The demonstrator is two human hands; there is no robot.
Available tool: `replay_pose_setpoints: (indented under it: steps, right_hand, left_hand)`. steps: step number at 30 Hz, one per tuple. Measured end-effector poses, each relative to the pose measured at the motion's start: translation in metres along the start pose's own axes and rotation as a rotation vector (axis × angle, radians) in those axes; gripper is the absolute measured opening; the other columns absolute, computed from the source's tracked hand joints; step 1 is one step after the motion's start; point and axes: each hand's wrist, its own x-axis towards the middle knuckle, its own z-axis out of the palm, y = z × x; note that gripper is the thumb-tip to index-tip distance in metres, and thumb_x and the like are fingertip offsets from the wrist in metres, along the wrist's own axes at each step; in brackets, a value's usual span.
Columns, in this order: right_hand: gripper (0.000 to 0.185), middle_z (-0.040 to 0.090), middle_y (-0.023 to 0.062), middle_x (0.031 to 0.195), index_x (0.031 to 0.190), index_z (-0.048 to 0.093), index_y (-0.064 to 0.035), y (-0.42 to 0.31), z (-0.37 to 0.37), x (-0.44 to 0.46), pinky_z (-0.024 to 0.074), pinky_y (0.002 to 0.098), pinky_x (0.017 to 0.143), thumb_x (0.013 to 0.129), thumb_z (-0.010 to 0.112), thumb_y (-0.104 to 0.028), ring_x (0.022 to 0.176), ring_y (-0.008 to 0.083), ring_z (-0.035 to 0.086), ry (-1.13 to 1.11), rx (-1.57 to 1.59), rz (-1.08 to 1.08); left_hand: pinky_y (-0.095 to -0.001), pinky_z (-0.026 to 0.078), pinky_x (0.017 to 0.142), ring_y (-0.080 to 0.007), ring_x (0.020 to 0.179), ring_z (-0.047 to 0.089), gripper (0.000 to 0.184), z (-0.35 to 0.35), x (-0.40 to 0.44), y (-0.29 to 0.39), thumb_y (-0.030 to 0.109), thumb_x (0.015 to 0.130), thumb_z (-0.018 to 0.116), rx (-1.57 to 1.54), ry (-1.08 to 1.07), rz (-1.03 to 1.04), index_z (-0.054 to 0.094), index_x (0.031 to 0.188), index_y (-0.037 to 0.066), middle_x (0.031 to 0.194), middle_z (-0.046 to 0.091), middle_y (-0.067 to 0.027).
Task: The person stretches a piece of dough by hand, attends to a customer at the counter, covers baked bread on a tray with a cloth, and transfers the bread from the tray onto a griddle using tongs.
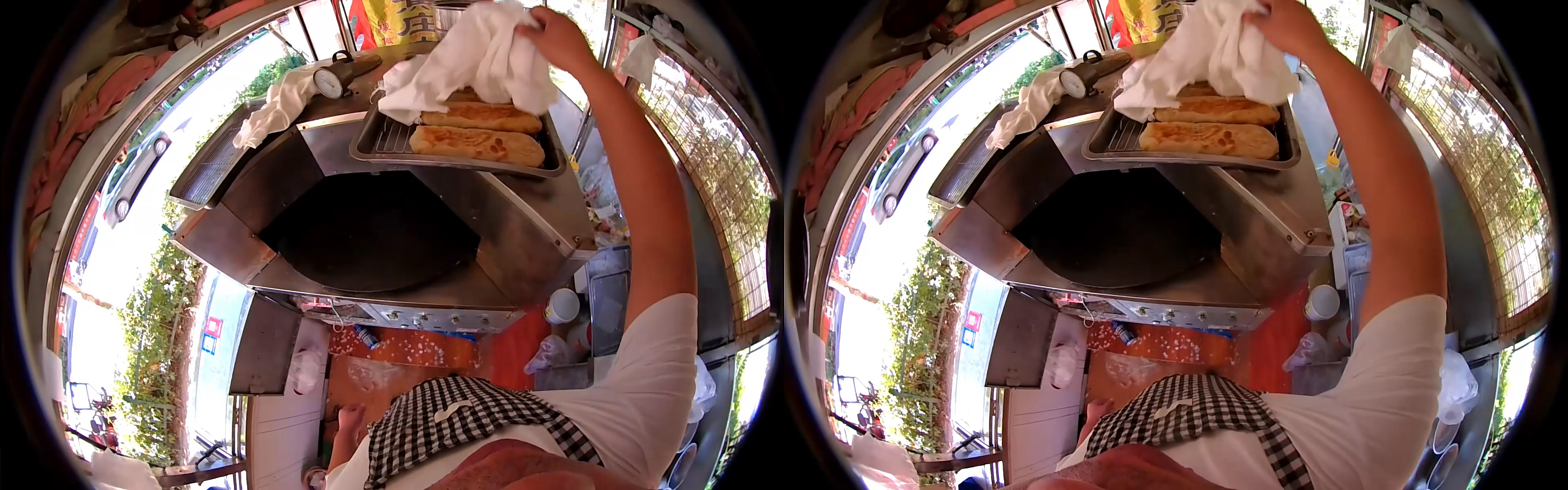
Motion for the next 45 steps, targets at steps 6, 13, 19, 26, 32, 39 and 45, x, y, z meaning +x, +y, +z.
replay_pose_setpoints:
  steps: [6,13,19,26,32,39,45]
  right_hand:
    - [0.033,0.066,0.0161,0.089,0.103,0.062,-0.0046,-0.007,0.012,-0.034,0.0491,0.0427,0.074,0.089,0.068,-0.034,0.081,0.0320,0.064,-0.043,-0.058,-0.011]
    - [0.040,0.066,0.0106,0.077,0.104,0.066,-0.0043,0.014,-0.020,-0.001,0.0494,0.0349,0.068,0.088,0.067,-0.040,0.067,0.0233,0.061,0.241,-0.001,0.075]
    - [0.027,0.061,0.0178,0.070,0.080,0.060,0.0009,-0.016,-0.032,0.000,0.0457,0.0424,0.060,0.084,0.069,-0.024,0.064,0.0318,0.059,0.440,0.217,0.223]
    - [0.037,0.065,0.0082,0.078,0.093,0.065,-0.0028,0.007,0.008,-0.028,0.0496,0.0349,0.066,0.085,0.071,-0.039,0.068,0.0187,0.062,-0.036,0.170,0.217]
    - [0.032,0.066,0.0117,0.080,0.095,0.064,-0.0026,-0.014,0.008,-0.058,0.0483,0.0360,0.065,0.085,0.072,-0.032,0.070,0.0229,0.063,-0.294,0.113,0.046]
    - [0.029,0.058,0.0088,0.073,0.094,0.060,-0.0034,-0.048,-0.012,-0.060,0.0452,0.0350,0.063,0.088,0.070,-0.030,0.064,0.0190,0.055,0.050,0.308,-0.141]
    - [0.019,0.056,0.0141,0.069,0.089,0.058,-0.0010,-0.132,-0.067,-0.062,0.0465,0.0379,0.060,0.085,0.070,-0.015,0.067,0.0248,0.061,0.131,0.502,-0.346]
  left_hand:
    - [-0.0357,0.054,0.079,-0.0227,0.088,0.071,0.038,0.009,-0.012,0.040,0.032,0.083,0.071,-0.057,-0.025,0.116,0.073,0.103,0.000,0.090,0.074,-0.0149]
    - [-0.0369,0.055,0.081,-0.0269,0.093,0.071,0.042,0.007,-0.003,0.081,0.038,0.085,0.070,0.036,0.038,0.307,0.072,0.105,0.001,0.095,0.074,-0.0167]
    - [-0.0347,0.055,0.079,-0.0244,0.091,0.071,0.035,0.004,-0.014,0.146,0.027,0.087,0.071,-0.145,0.079,0.472,0.069,0.108,0.000,0.096,0.073,-0.0156]
    - [-0.0296,0.054,0.080,-0.0158,0.090,0.068,0.030,-0.019,-0.067,0.269,0.017,0.089,0.070,-0.253,0.033,0.650,0.066,0.113,-0.002,0.098,0.072,-0.0123]
    - [-0.0280,0.053,0.082,-0.0147,0.092,0.067,0.029,-0.057,-0.104,0.359,0.007,0.090,0.067,-0.457,0.018,0.845,0.064,0.118,-0.002,0.101,0.070,-0.0088]
    - [-0.0298,0.051,0.090,-0.0175,0.100,0.063,0.047,-0.113,-0.164,0.532,0.003,0.083,0.075,-0.484,0.289,1.385,0.058,0.127,-0.001,0.114,0.063,-0.0111]
    - [-0.0406,0.049,0.094,-0.0299,0.121,0.052,0.098,-0.119,-0.183,0.672,0.027,0.066,0.091,-0.376,0.586,1.584,0.038,0.144,-0.001,0.132,0.051,-0.0185]
